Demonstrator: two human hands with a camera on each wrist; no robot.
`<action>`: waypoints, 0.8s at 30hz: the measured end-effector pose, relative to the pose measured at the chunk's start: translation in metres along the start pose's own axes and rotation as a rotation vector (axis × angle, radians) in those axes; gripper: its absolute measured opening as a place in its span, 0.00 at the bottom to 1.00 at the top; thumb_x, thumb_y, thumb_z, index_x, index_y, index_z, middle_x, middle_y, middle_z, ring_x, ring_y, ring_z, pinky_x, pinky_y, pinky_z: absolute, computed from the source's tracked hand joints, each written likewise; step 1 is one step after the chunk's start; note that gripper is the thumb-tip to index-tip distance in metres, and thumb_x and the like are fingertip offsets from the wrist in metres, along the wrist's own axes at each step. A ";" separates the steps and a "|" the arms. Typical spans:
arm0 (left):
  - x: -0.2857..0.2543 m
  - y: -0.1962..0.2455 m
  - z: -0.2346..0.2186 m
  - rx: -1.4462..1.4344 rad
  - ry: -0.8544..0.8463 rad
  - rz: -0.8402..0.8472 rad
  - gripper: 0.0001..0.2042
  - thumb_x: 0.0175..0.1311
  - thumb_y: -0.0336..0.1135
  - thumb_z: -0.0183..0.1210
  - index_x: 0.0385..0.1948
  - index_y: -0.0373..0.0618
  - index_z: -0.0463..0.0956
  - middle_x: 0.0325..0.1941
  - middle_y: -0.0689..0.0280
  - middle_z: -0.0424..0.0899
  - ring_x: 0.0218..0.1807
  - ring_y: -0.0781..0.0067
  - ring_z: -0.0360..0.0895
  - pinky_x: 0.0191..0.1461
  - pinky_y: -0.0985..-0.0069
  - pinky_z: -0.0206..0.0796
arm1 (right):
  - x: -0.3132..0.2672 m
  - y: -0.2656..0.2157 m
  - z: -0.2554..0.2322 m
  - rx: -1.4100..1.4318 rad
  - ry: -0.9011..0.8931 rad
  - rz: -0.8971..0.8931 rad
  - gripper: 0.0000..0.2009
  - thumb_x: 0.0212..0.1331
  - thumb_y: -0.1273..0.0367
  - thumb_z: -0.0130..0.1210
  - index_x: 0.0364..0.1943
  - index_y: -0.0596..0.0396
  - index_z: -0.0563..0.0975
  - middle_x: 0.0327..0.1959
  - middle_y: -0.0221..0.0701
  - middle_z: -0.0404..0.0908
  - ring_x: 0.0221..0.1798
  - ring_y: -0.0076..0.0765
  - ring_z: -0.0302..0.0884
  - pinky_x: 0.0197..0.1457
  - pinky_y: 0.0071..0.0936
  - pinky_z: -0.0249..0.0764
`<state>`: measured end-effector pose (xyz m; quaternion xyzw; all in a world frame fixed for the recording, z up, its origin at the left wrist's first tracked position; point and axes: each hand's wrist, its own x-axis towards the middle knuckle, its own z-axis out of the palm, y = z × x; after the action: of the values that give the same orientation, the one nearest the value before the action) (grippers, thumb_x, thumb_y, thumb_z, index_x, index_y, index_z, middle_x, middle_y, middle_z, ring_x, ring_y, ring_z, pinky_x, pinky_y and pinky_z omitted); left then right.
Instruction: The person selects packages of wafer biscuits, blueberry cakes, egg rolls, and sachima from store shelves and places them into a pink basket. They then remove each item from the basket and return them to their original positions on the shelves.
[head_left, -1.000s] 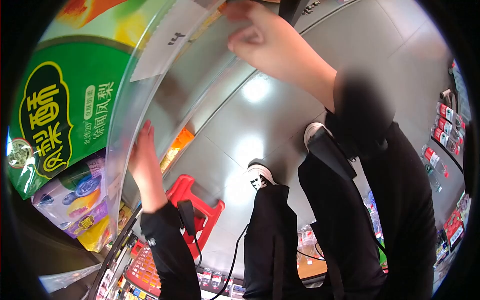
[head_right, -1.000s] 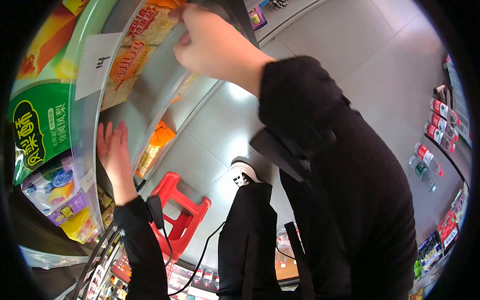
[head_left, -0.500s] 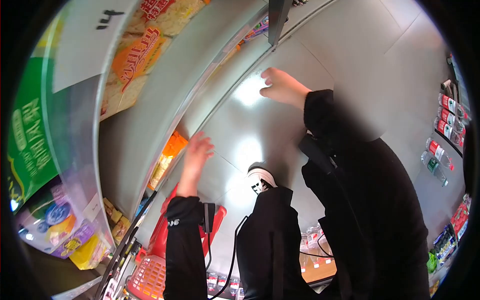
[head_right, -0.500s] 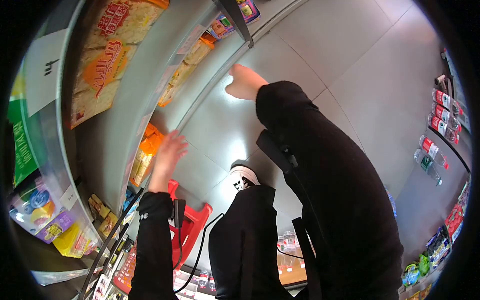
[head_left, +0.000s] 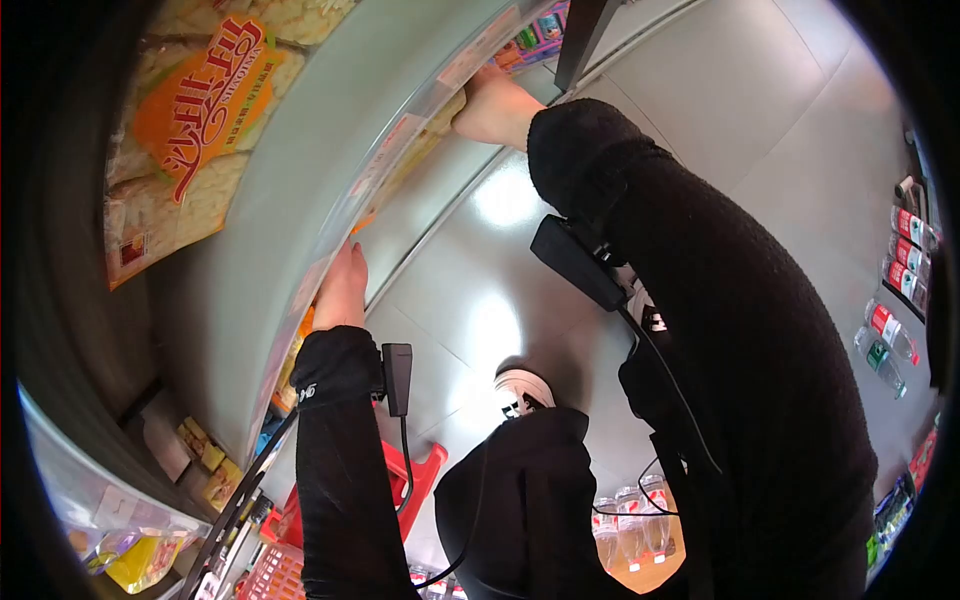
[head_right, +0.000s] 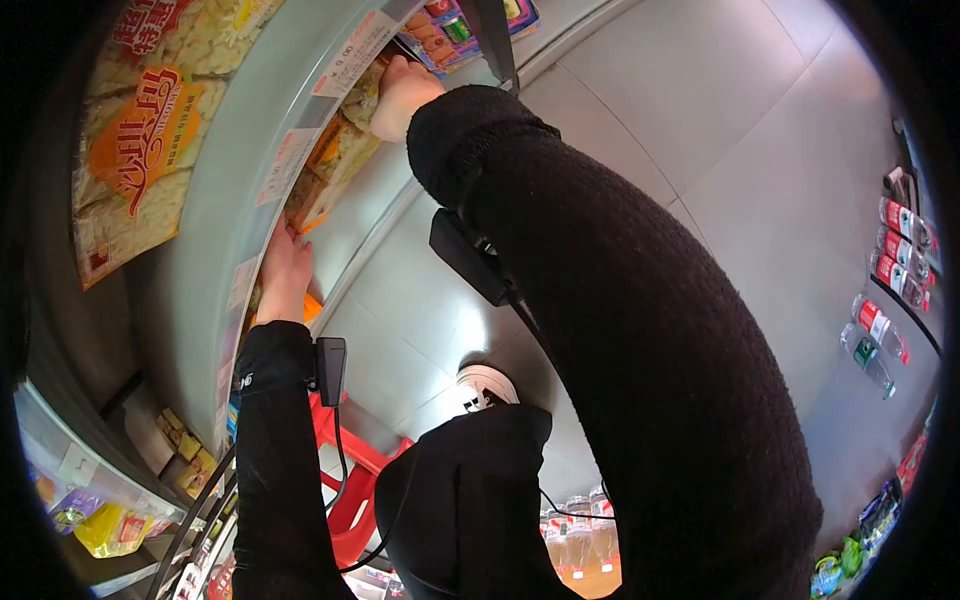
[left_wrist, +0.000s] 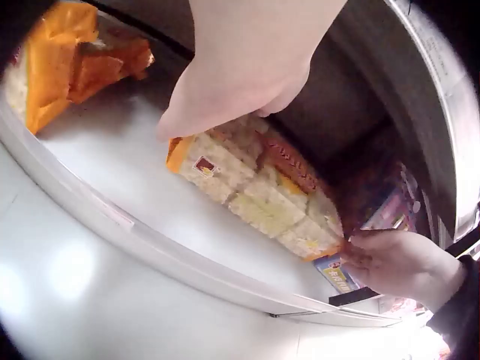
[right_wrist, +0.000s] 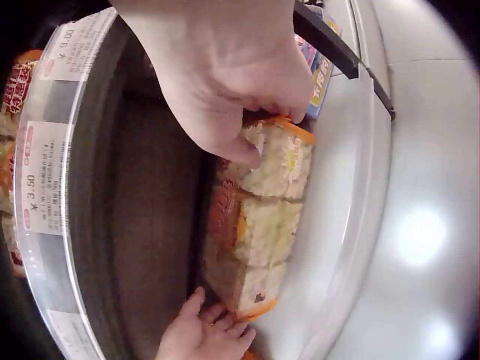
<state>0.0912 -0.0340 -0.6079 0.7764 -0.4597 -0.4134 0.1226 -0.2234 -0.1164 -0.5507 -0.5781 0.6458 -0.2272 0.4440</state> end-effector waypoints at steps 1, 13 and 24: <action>0.002 -0.001 0.001 0.031 0.011 0.065 0.28 0.60 0.50 0.43 0.61 0.53 0.47 0.65 0.68 0.47 0.66 0.69 0.40 0.65 0.65 0.27 | 0.007 0.007 0.005 -0.022 -0.052 0.002 0.27 0.39 0.70 0.53 0.48 0.67 0.61 0.48 0.49 0.67 0.54 0.48 0.64 0.54 0.30 0.63; -0.052 0.063 -0.007 -0.792 -0.001 -0.302 0.28 0.57 0.54 0.48 0.56 0.47 0.56 0.57 0.62 0.62 0.60 0.64 0.54 0.64 0.65 0.32 | -0.032 -0.002 -0.021 0.003 -0.046 0.027 0.19 0.37 0.67 0.52 0.33 0.69 0.71 0.34 0.51 0.75 0.40 0.48 0.74 0.43 0.33 0.70; -0.029 0.050 0.003 -0.919 0.033 -0.179 0.20 0.62 0.43 0.44 0.53 0.45 0.59 0.56 0.65 0.64 0.56 0.69 0.62 0.57 0.69 0.56 | -0.010 0.014 0.002 -0.061 -0.024 0.006 0.28 0.43 0.61 0.56 0.48 0.65 0.64 0.43 0.45 0.73 0.48 0.40 0.70 0.50 0.28 0.65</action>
<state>0.0514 -0.0369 -0.5659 0.6847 -0.1582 -0.5709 0.4247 -0.2294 -0.1031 -0.5598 -0.5921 0.6488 -0.1994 0.4345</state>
